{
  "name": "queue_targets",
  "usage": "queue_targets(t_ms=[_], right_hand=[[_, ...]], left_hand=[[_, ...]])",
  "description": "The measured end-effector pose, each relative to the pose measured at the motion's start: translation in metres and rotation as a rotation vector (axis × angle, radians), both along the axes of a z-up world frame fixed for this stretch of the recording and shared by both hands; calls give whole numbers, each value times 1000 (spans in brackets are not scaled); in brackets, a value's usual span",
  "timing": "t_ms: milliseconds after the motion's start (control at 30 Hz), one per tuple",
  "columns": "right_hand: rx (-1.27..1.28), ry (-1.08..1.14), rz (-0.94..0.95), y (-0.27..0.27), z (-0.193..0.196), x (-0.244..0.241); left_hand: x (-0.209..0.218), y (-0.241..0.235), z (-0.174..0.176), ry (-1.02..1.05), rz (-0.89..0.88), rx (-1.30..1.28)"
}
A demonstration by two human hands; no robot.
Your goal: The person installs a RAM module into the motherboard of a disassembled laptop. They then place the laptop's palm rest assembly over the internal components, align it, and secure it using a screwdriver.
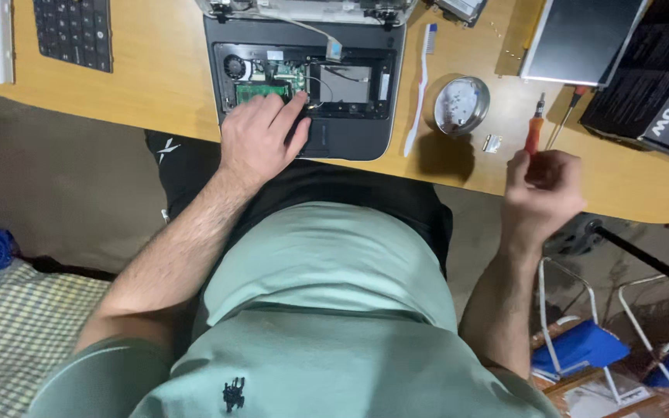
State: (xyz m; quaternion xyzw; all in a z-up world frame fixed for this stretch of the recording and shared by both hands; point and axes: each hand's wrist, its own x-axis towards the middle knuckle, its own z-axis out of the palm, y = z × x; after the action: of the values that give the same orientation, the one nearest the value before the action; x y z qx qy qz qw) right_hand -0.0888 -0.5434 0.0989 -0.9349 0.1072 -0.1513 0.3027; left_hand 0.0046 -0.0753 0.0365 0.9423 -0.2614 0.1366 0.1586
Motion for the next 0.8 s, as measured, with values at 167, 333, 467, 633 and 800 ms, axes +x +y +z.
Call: queue_targets(t_ms=[167, 333, 467, 633, 800], right_hand=[[526, -22, 9, 48, 19, 39], [1145, -5, 30, 124, -24, 87], [1351, 163, 355, 170, -45, 111], [1231, 128, 411, 209, -63, 128], [1126, 69, 330, 227, -60, 134]], left_hand=[[2, 0, 2, -16, -6, -21], [3, 0, 3, 16, 7, 4], [2, 0, 3, 15, 21, 34], [3, 0, 4, 43, 24, 54], [4, 1, 3, 79, 25, 35]])
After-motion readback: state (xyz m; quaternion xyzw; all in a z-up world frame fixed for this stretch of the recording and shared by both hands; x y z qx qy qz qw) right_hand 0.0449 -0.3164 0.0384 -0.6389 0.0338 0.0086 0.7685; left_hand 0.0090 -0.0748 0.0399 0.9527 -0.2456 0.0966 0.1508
